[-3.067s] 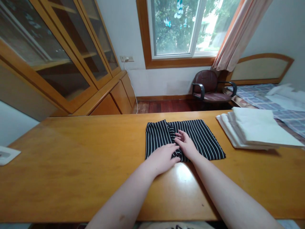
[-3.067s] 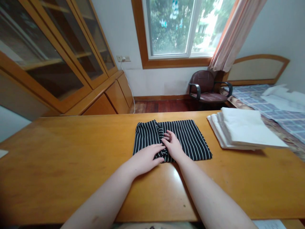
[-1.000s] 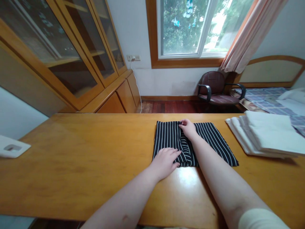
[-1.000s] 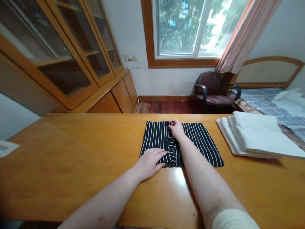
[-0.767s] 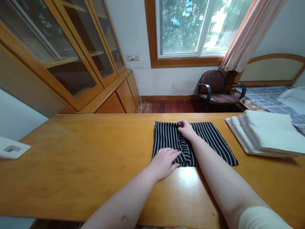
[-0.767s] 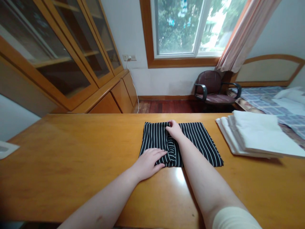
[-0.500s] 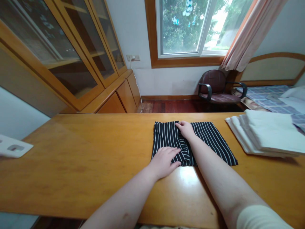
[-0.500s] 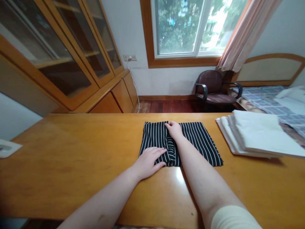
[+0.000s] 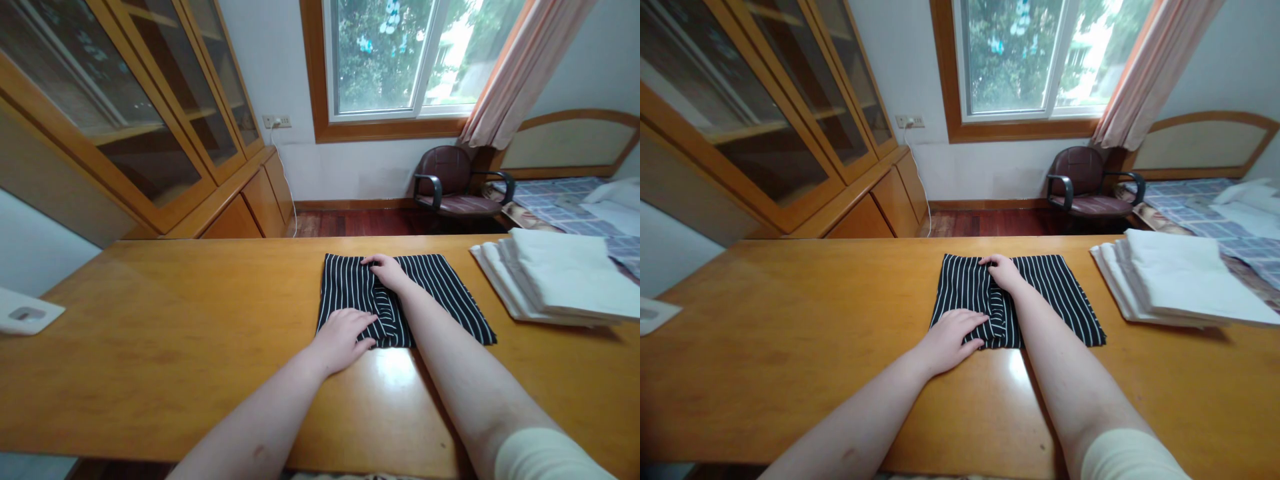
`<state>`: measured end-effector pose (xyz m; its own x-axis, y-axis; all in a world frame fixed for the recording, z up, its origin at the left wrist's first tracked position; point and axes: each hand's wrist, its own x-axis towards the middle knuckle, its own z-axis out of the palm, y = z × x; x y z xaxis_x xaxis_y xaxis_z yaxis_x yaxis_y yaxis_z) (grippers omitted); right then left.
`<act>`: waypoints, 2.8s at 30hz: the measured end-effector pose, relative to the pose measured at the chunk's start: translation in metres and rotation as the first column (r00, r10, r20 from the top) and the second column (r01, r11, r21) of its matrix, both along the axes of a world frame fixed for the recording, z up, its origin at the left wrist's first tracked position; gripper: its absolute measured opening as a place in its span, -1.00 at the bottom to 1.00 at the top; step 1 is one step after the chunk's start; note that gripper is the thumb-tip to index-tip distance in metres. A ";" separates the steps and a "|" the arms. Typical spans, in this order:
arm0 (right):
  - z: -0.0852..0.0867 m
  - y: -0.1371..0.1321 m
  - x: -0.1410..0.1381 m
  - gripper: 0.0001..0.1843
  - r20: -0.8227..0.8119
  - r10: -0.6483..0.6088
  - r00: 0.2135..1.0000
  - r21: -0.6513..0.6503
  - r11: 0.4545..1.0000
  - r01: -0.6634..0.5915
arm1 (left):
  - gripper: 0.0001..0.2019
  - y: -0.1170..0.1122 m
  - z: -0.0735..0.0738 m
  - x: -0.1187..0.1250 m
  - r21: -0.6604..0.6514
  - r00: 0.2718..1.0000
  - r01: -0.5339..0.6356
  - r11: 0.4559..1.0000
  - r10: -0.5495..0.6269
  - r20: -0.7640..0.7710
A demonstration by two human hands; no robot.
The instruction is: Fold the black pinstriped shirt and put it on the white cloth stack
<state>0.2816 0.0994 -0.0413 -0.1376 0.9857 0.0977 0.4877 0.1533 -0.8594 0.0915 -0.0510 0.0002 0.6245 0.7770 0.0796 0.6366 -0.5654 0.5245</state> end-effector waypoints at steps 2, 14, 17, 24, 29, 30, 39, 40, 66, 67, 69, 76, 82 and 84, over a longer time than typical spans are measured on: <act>0.001 -0.002 -0.001 -0.72 -0.018 -0.001 1.000 -0.008 1.000 0.001 | -0.57 0.004 0.006 -0.002 0.010 0.998 -0.053 0.999 0.053 0.014; -0.001 -0.003 -0.005 -0.70 -0.056 0.024 0.998 0.079 0.997 -0.019 | -0.66 0.164 -0.017 -0.057 -0.123 0.715 -0.588 0.799 0.585 0.383; -0.002 -0.003 -0.005 -0.59 -0.095 0.075 0.993 0.108 0.992 -0.065 | -0.64 0.170 -0.037 -0.057 -0.231 0.715 -0.500 0.834 0.549 0.433; 0.001 -0.003 -0.006 -0.50 -0.089 0.053 0.995 0.111 0.993 -0.043 | -0.64 0.164 -0.044 -0.056 -0.279 0.731 -0.406 0.870 0.492 0.473; 0.003 -0.002 -0.006 -0.49 -0.124 -0.067 0.990 0.096 0.992 0.080 | -0.66 0.161 -0.039 -0.054 -0.177 0.764 -0.458 0.871 0.488 0.422; 0.003 -0.003 -0.006 -0.51 -0.123 -0.110 0.986 0.086 0.989 0.121 | -0.66 0.161 -0.039 -0.053 -0.164 0.765 -0.475 0.865 0.498 0.408; 0.000 -0.002 -0.004 -0.82 0.017 -0.288 0.958 0.063 0.956 0.286 | -0.74 0.153 -0.027 -0.044 0.203 0.869 -0.493 0.846 0.468 0.161; -0.003 0.000 -0.004 -0.83 0.030 -0.270 0.962 0.084 0.960 0.267 | -0.76 0.150 -0.024 -0.041 0.246 0.893 -0.450 0.859 0.429 0.136; 0.003 -0.002 -0.005 -0.75 0.086 -0.084 0.993 0.035 0.996 0.082 | -0.40 -0.009 -0.008 0.014 0.033 0.970 -0.037 0.999 0.044 -0.240; 0.004 -0.003 -0.005 -0.73 0.109 -0.080 0.991 0.026 0.997 0.078 | -0.46 -0.007 -0.009 0.013 0.041 0.973 -0.038 0.998 0.047 -0.226; 0.004 -0.003 -0.005 -0.70 0.140 -0.076 0.987 0.009 0.997 0.076 | -0.55 -0.004 -0.008 0.010 0.037 0.982 -0.046 0.998 0.052 -0.184; 0.002 0.002 -0.003 -0.72 0.125 -0.151 0.981 0.011 0.988 0.151 | -0.54 -0.006 0.000 0.009 0.120 0.995 -0.066 0.991 0.075 -0.069; -0.002 0.002 -0.001 -0.74 0.082 -0.168 0.982 -0.006 0.986 0.169 | -0.51 -0.013 -0.007 0.015 0.127 0.956 0.145 0.981 -0.106 -0.272; -0.003 0.002 -0.003 -0.75 0.087 -0.157 0.984 0.009 0.988 0.157 | -0.43 -0.014 -0.011 0.011 0.107 0.942 0.179 0.978 -0.139 -0.305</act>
